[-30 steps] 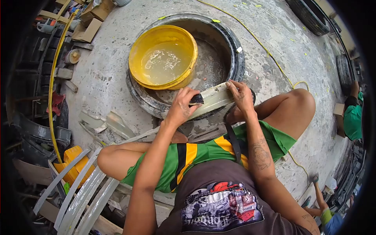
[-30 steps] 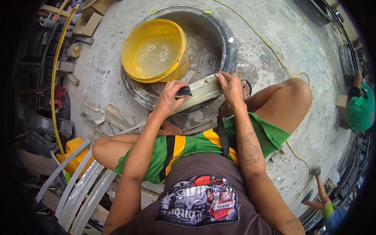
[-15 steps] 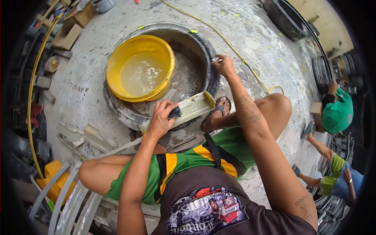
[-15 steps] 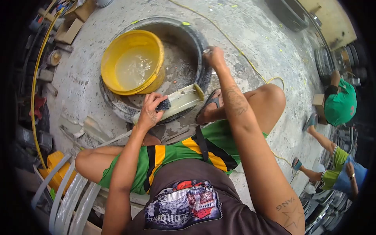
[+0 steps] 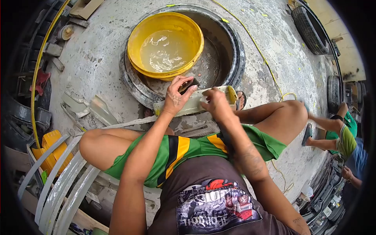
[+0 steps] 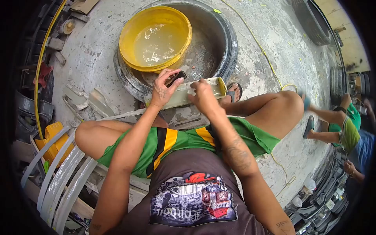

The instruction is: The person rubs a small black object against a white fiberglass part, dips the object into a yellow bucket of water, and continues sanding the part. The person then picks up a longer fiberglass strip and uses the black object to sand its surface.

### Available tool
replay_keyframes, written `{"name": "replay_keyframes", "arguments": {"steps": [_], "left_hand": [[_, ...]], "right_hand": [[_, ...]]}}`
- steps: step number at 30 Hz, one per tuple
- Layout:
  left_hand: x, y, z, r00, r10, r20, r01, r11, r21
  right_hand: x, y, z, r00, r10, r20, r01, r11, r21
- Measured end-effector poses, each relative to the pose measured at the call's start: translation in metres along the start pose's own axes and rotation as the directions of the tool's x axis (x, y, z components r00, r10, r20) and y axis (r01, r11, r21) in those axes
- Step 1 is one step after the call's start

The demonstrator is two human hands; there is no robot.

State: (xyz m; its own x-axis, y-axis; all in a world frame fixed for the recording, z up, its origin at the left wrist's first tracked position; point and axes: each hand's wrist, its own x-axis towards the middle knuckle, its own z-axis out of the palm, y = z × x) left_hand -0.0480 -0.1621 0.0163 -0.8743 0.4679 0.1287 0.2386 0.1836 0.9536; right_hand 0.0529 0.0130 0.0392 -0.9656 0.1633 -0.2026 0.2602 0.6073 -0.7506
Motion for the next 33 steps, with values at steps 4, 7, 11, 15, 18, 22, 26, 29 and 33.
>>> {"name": "replay_keyframes", "arguments": {"steps": [4, 7, 11, 15, 18, 22, 26, 29, 33], "left_hand": [[0.0, -0.005, 0.002, 1.0, 0.008, 0.001, -0.008, 1.0, 0.018], [-0.001, -0.005, 0.001, 1.0, -0.007, 0.005, 0.007, 1.0, 0.009], [0.0, -0.004, 0.002, 1.0, -0.021, 0.013, 0.021, 1.0, 0.0], [0.002, 0.019, -0.022, 0.992, 0.005, 0.126, -0.01, 0.999, 0.042], [-0.031, 0.077, -0.066, 0.932, -0.117, 0.343, -0.065, 0.877, 0.476], [-0.095, 0.092, -0.058, 0.9, -0.267, 0.345, 0.146, 0.93, 0.337], [-0.124, 0.062, -0.01, 0.968, -0.172, 0.183, 0.094, 0.924, 0.371], [-0.127, 0.046, 0.006, 0.953, -0.277, 0.126, 0.225, 0.92, 0.321], [-0.129, 0.039, 0.006, 0.965, -0.232, 0.118, 0.18, 0.922, 0.343]], "right_hand": [[-0.009, 0.001, 0.031, 0.997, -0.04, -0.068, 0.034, 0.996, -0.083], [-0.009, 0.011, 0.021, 0.995, -0.015, -0.102, -0.003, 0.985, -0.174], [-0.006, 0.024, 0.012, 0.984, 0.011, -0.177, -0.036, 0.989, -0.14], [-0.004, 0.024, 0.013, 0.993, -0.073, -0.095, 0.053, 0.98, -0.192], [-0.004, 0.03, 0.014, 0.989, -0.086, -0.116, 0.067, 0.984, -0.164], [-0.002, 0.018, 0.013, 0.998, -0.001, -0.062, -0.005, 0.995, -0.101], [-0.002, 0.018, 0.017, 0.989, -0.121, -0.086, 0.107, 0.983, -0.147], [-0.005, 0.007, 0.018, 0.994, -0.086, -0.071, 0.081, 0.994, -0.074], [-0.001, -0.008, 0.04, 0.981, -0.193, -0.033, 0.189, 0.978, -0.09]]}}
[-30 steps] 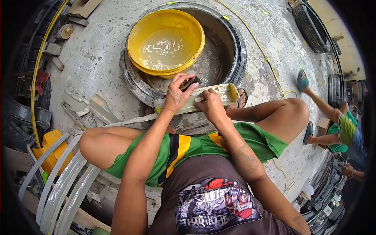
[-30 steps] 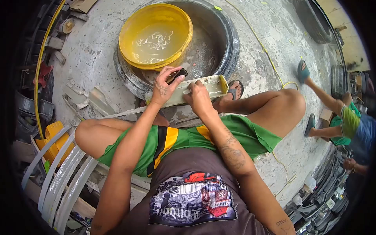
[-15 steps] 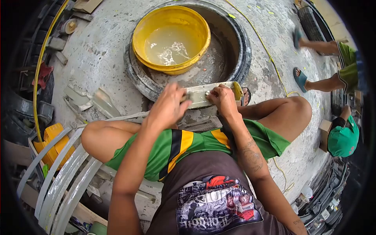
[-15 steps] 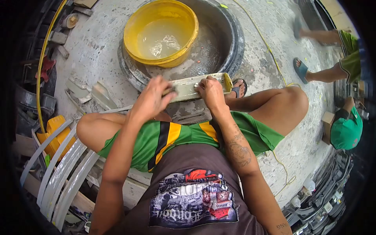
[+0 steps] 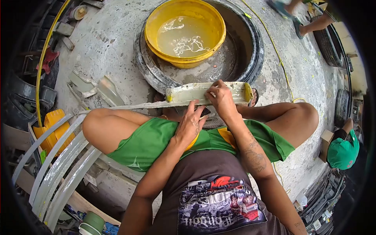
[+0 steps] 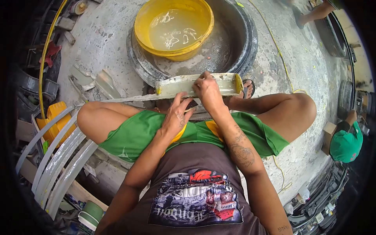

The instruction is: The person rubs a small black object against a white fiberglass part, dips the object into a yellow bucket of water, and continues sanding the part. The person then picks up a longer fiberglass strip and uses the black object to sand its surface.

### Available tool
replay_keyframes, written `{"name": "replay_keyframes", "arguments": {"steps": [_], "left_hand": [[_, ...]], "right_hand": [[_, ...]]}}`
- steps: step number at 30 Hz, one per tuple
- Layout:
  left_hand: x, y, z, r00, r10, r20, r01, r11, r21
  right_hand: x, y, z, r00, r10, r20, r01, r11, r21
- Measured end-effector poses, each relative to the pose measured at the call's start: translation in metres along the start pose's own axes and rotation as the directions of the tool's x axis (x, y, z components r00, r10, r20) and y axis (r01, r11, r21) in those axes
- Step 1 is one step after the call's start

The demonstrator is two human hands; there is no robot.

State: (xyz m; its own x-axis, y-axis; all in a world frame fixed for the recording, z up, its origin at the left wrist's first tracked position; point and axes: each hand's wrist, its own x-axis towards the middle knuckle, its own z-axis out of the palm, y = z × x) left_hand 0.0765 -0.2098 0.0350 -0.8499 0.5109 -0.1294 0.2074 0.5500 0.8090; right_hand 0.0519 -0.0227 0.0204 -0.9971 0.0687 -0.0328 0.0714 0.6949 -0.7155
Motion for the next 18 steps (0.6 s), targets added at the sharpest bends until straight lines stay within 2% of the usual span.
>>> {"name": "replay_keyframes", "arguments": {"steps": [2, 4, 5, 8, 12, 13, 18], "left_hand": [[0.001, -0.001, -0.003, 1.0, 0.008, 0.006, -0.008, 1.0, 0.018], [0.002, -0.001, -0.003, 0.999, 0.038, 0.005, -0.038, 0.999, -0.003], [0.001, -0.002, -0.003, 0.999, 0.044, 0.012, -0.044, 0.999, -0.007], [0.001, -0.002, -0.002, 0.999, 0.053, -0.002, -0.053, 0.998, -0.024], [0.003, -0.004, -0.002, 0.999, 0.043, -0.002, -0.043, 0.999, -0.024], [0.004, -0.004, -0.003, 0.999, 0.052, 0.002, -0.052, 0.998, -0.027], [0.003, -0.005, -0.004, 0.999, 0.045, -0.008, -0.045, 0.999, -0.006]], "right_hand": [[0.006, -0.005, 0.002, 0.998, -0.058, 0.015, 0.057, 0.997, 0.056], [0.008, -0.006, -0.006, 0.958, -0.213, 0.19, 0.212, 0.977, 0.025], [0.007, -0.003, -0.012, 0.963, -0.205, 0.173, 0.185, 0.975, 0.126], [0.005, 0.003, -0.028, 0.967, -0.214, 0.141, 0.208, 0.976, 0.056], [0.009, 0.015, -0.021, 0.922, -0.251, 0.295, 0.244, 0.968, 0.061], [0.013, 0.016, -0.024, 0.91, -0.285, 0.3, 0.287, 0.957, 0.038], [0.03, 0.011, -0.025, 0.918, -0.297, 0.264, 0.295, 0.954, 0.048]]}}
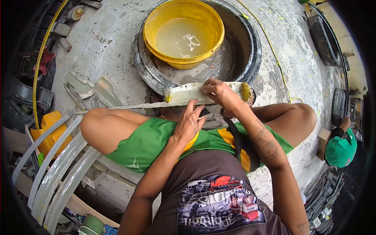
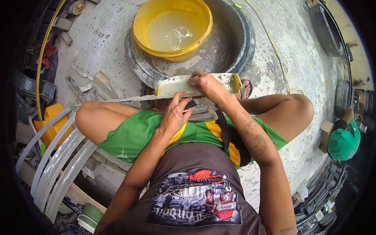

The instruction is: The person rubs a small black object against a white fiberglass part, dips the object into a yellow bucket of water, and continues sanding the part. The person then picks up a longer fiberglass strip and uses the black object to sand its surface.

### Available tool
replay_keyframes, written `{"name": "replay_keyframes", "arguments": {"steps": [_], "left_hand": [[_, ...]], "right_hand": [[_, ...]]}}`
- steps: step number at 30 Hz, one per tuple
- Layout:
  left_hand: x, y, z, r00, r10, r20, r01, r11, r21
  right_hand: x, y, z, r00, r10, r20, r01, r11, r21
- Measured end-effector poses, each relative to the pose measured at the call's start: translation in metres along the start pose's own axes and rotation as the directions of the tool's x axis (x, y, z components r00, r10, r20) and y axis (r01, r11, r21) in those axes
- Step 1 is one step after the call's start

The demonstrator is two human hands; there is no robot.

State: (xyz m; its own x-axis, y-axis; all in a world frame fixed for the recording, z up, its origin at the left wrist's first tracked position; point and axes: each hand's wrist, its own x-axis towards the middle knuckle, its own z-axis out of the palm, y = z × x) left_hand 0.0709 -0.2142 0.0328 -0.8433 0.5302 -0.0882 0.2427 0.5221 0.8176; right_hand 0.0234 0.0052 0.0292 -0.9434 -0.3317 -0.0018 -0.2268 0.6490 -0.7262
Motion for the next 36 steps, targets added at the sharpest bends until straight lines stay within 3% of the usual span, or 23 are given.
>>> {"name": "replay_keyframes", "arguments": {"steps": [2, 3, 8, 10, 11, 12, 15, 16, 18, 21, 24, 26, 27, 28, 30, 31, 32, 34, 36], "left_hand": [[0.0, 0.0, 0.001, 1.0, 0.012, 0.008, -0.011, 1.0, -0.019], [0.001, 0.0, 0.001, 1.0, 0.017, 0.011, -0.017, 1.0, -0.021], [0.001, 0.003, -0.001, 1.0, -0.006, 0.015, 0.006, 1.0, 0.007], [0.001, 0.003, -0.001, 1.0, -0.002, 0.006, 0.002, 1.0, 0.009], [0.0, 0.003, 0.0, 1.0, 0.0, 0.001, 0.0, 1.0, 0.014], [-0.001, 0.003, 0.001, 1.0, 0.001, 0.005, -0.001, 1.0, 0.006], [0.0, 0.0, 0.004, 1.0, 0.015, -0.015, -0.015, 1.0, 0.007], [0.001, 0.001, 0.003, 1.0, 0.023, -0.016, -0.022, 1.0, 0.004], [0.001, 0.002, 0.002, 1.0, 0.013, -0.007, -0.013, 1.0, 0.012], [0.001, 0.0, 0.002, 1.0, 0.009, 0.005, -0.009, 1.0, 0.0], [0.001, 0.001, 0.001, 1.0, 0.01, 0.007, -0.01, 1.0, 0.01], [0.002, 0.001, 0.002, 1.0, 0.012, -0.003, -0.012, 1.0, 0.001], [0.002, 0.001, 0.002, 1.0, 0.011, -0.009, -0.011, 1.0, -0.001], [0.001, 0.001, 0.003, 1.0, 0.004, -0.011, -0.004, 1.0, -0.002], [0.001, 0.0, 0.004, 1.0, -0.011, -0.004, 0.011, 1.0, -0.009], [0.001, 0.001, 0.003, 1.0, -0.014, -0.008, 0.014, 1.0, -0.002], [0.001, 0.001, 0.003, 1.0, 0.003, -0.009, -0.003, 1.0, 0.0], [0.0, 0.0, 0.002, 1.0, 0.009, -0.016, -0.009, 1.0, 0.008], [-0.001, -0.002, 0.004, 1.0, 0.014, -0.005, -0.014, 1.0, 0.008]], "right_hand": [[0.013, -0.003, 0.009, 0.973, -0.179, 0.145, 0.167, 0.982, 0.091], [0.02, -0.004, 0.011, 0.943, -0.243, 0.229, 0.253, 0.967, -0.012], [0.004, -0.002, -0.017, 0.935, -0.192, 0.299, 0.221, 0.973, -0.065], [-0.014, -0.003, -0.049, 0.92, -0.09, 0.382, 0.14, 0.985, -0.105], [-0.017, -0.001, -0.059, 0.904, 0.047, 0.425, 0.03, 0.984, -0.174], [-0.028, -0.003, -0.068, 0.946, 0.033, 0.322, 0.026, 0.984, -0.177], [-0.032, 0.022, -0.059, 0.947, 0.144, 0.288, -0.075, 0.968, -0.238], [-0.025, 0.015, -0.058, 0.958, 0.031, 0.284, 0.026, 0.981, -0.193], [-0.01, 0.015, -0.028, 0.975, -0.062, 0.212, 0.084, 0.992, -0.096], [0.004, 0.011, -0.016, 0.958, -0.1, 0.27, 0.132, 0.985, -0.106], [-0.008, 0.023, -0.028, 0.973, -0.055, 0.224, 0.089, 0.986, -0.142], [-0.012, 0.026, -0.044, 0.976, 0.051, 0.213, -0.024, 0.991, -0.13], [-0.016, 0.026, -0.048, 0.945, 0.152, 0.289, -0.157, 0.988, -0.005], [-0.016, 0.024, -0.044, 0.944, 0.15, 0.295, -0.156, 0.988, -0.003], [-0.01, 0.02, -0.034, 0.95, 0.079, 0.301, -0.122, 0.984, 0.127], [-0.005, 0.02, -0.028, 0.973, -0.063, 0.224, 0.04, 0.994, 0.105], [-0.001, 0.02, -0.025, 0.972, -0.073, 0.223, 0.05, 0.993, 0.11], [0.005, 0.016, -0.018, 0.988, -0.148, 0.048, 0.149, 0.988, -0.027], [0.005, 0.013, -0.019, 0.987, -0.137, 0.086, 0.135, 0.991, 0.02]]}}
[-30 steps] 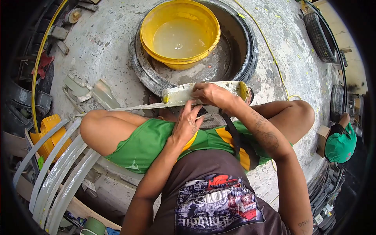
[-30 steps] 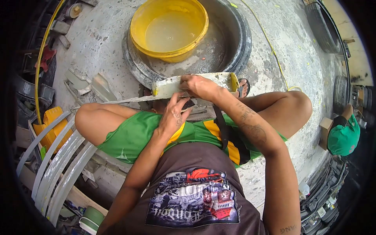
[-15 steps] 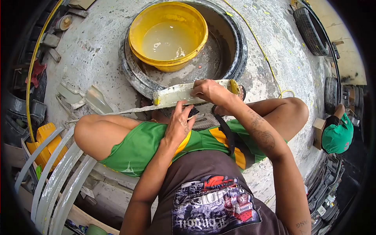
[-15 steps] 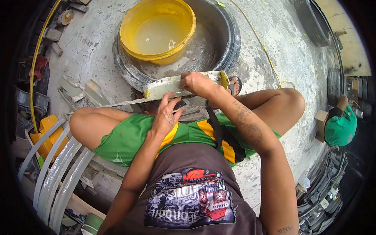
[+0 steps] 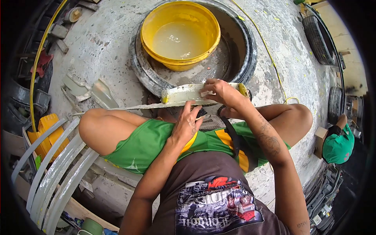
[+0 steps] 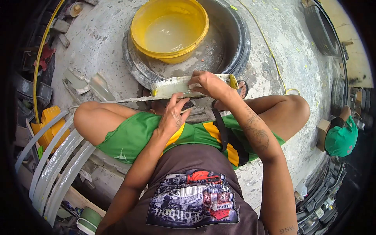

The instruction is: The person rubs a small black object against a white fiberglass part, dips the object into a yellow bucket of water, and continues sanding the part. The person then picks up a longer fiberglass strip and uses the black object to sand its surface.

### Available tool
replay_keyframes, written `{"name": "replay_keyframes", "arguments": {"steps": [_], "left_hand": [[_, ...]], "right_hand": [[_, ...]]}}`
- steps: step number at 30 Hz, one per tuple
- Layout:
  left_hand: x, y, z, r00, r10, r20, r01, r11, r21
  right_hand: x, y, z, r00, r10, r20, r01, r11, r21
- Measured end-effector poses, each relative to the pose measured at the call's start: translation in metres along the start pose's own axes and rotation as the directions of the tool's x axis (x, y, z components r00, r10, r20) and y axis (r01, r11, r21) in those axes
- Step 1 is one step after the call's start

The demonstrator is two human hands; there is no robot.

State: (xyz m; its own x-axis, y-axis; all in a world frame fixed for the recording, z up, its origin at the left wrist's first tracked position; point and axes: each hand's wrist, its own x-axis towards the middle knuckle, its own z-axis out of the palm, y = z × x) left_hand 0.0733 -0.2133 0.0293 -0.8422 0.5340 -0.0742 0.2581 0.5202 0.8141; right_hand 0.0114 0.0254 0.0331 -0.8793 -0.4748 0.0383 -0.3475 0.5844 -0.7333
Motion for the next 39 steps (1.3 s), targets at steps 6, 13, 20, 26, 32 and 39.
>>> {"name": "replay_keyframes", "arguments": {"steps": [6, 13, 20, 26, 32, 39], "left_hand": [[-0.003, 0.011, -0.001, 0.996, 0.069, 0.049, -0.069, 0.998, 0.006], [0.003, 0.004, 0.018, 0.966, 0.187, 0.179, -0.196, 0.98, 0.034], [0.002, 0.004, 0.02, 0.965, 0.176, 0.196, -0.19, 0.98, 0.059], [0.005, 0.003, 0.019, 0.957, 0.207, 0.201, -0.216, 0.976, 0.024], [0.007, 0.005, 0.02, 0.966, 0.175, 0.193, -0.177, 0.984, -0.008], [0.006, 0.004, 0.024, 0.972, 0.167, 0.164, -0.164, 0.986, -0.031]], "right_hand": [[0.0, 0.007, 0.002, 0.99, 0.025, 0.138, -0.018, 0.999, -0.051], [0.007, 0.006, 0.003, 0.965, 0.012, 0.263, 0.012, 0.996, -0.088], [0.058, -0.005, 0.028, 0.901, -0.278, 0.334, 0.251, 0.96, 0.123], [0.095, -0.018, 0.054, 0.832, -0.358, 0.425, 0.367, 0.928, 0.064], [0.061, 0.006, 0.002, 0.796, -0.293, 0.53, 0.342, 0.94, 0.006], [0.094, -0.007, 0.05, 0.787, -0.406, 0.465, 0.434, 0.899, 0.05]]}}
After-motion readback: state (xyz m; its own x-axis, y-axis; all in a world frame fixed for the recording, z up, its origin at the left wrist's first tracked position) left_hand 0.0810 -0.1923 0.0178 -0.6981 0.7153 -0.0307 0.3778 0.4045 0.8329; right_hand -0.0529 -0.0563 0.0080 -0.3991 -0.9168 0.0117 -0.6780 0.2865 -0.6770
